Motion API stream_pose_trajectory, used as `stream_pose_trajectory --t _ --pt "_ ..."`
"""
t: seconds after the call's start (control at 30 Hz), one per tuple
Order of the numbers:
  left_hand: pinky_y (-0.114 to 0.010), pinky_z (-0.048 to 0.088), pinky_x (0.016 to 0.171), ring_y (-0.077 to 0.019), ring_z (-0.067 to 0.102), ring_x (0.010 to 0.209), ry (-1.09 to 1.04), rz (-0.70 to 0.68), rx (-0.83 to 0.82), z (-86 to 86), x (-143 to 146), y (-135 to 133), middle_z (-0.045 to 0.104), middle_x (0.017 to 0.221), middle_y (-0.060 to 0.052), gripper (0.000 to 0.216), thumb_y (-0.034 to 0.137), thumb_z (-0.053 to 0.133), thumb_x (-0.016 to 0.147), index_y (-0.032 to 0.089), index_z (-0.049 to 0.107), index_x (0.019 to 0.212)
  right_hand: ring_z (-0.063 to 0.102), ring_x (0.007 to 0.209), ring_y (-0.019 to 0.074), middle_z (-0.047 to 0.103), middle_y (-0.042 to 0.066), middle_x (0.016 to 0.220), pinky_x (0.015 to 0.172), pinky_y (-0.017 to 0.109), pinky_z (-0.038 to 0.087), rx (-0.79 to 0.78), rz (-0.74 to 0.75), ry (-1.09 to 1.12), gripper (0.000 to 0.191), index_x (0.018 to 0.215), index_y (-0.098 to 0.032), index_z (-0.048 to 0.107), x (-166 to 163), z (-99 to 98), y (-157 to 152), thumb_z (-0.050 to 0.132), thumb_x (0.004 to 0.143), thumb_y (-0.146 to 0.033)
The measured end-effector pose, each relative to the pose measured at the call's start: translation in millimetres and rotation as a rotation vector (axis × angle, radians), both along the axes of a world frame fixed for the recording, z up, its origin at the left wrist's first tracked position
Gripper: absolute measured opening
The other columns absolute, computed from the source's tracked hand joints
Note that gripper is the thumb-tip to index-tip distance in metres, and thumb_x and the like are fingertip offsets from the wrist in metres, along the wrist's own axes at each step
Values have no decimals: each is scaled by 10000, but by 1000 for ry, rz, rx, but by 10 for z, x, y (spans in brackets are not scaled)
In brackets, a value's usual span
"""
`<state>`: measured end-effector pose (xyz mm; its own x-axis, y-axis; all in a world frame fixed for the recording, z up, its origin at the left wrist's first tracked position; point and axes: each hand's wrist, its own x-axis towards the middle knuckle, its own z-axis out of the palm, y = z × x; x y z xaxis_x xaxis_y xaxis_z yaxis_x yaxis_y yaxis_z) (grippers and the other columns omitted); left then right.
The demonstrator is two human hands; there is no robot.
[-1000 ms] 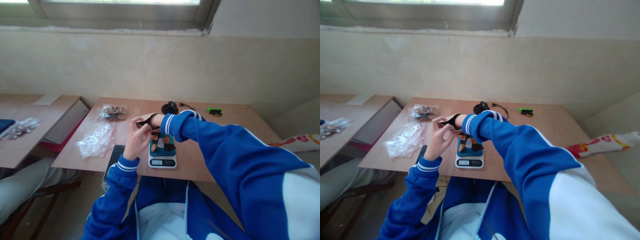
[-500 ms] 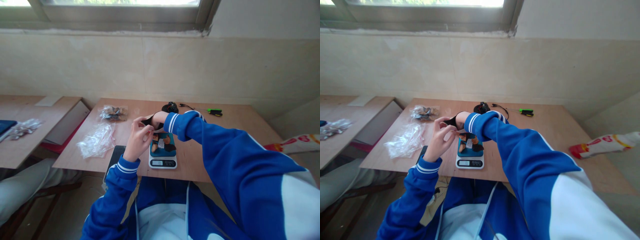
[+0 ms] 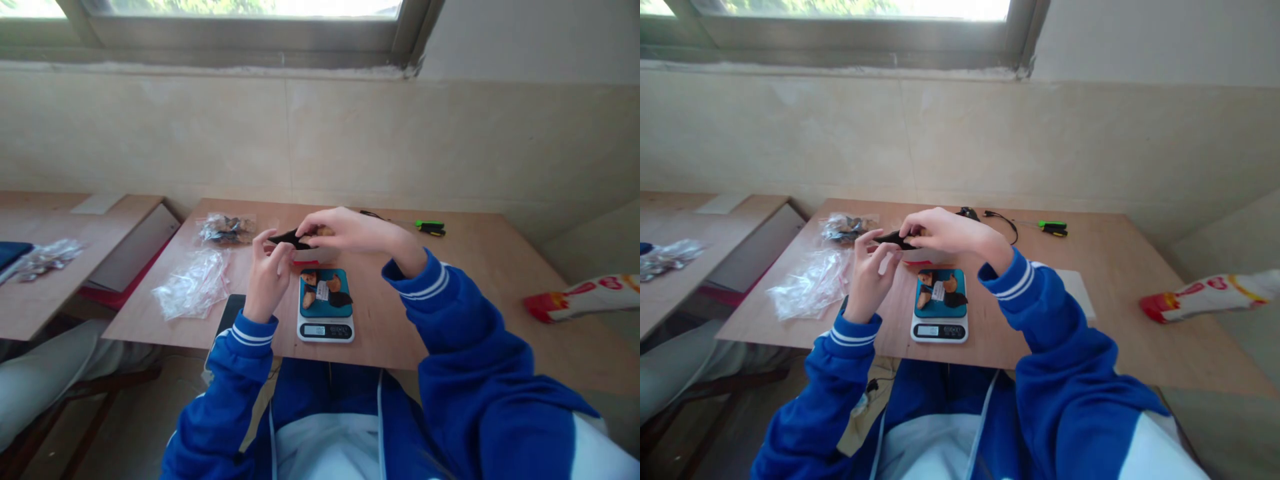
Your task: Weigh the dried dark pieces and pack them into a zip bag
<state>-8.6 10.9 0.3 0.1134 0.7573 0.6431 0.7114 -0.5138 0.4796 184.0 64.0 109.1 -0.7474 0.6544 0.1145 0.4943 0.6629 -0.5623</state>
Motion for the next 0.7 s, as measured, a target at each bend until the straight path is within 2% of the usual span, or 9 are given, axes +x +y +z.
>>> stream_pose_trajectory --t 0.07,0.13,0.2,0.27,0.33,0.4,0.5,0.7 --pt "-390 524 935 -189 554 1043 -29 20 -30 35 31 40 415 1279 -96 115 230 501 932 211 607 972 622 1066 183 679 48 1146 928 310 488 24 -168 259 264 1144 -210 644 172 -26 -196 548 905 -263" --pt "-377 541 896 -182 569 1004 -61 48 -65 76 65 112 419 1277 -96 119 246 507 929 207 615 962 596 1136 187 655 39 1192 980 330 482 2 -317 461 296 1181 -247 618 308 -203 -383 577 897 -322" --pt "-371 557 844 -181 582 969 -74 83 -91 118 94 207 418 1291 -97 129 269 523 922 205 625 970 591 1154 193 645 38 1211 983 345 499 -103 -394 574 316 1174 -272 615 392 -491 -555 617 871 -365" --pt "-382 559 832 -192 588 978 -59 100 -99 150 117 303 411 1310 -99 154 289 542 913 213 632 1011 615 1123 198 654 44 1197 955 362 528 -300 -441 605 318 1156 -283 616 415 -825 -703 636 855 -381" --pt "-408 545 877 -209 581 1029 -39 89 -89 166 133 375 396 1330 -98 194 296 554 905 230 629 1071 660 1038 201 682 51 1128 912 369 553 -480 -491 605 298 1127 -269 616 378 -1143 -815 637 849 -377" --pt "-431 520 934 -214 572 1065 -40 77 -80 163 142 407 378 1348 -97 233 292 554 904 246 617 1124 673 1006 202 690 58 1104 899 366 557 -533 -541 601 253 1079 -248 630 293 -1400 -884 624 856 -368" --pt "-435 509 957 -207 574 1060 -59 59 -75 141 141 395 356 1366 -104 256 287 535 915 247 599 1159 675 986 216 695 76 1087 897 384 551 -440 -617 528 217 1054 -228 650 123 -1646 -917 597 877 -342" --pt "-458 498 978 -226 568 1110 -44 18 -91 106 108 372 316 1395 -112 275 323 506 934 248 569 1192 624 1069 239 665 106 1089 965 428 505 -25 -692 363 181 1024 -195 672 -89 -1866 -890 544 896 -193"
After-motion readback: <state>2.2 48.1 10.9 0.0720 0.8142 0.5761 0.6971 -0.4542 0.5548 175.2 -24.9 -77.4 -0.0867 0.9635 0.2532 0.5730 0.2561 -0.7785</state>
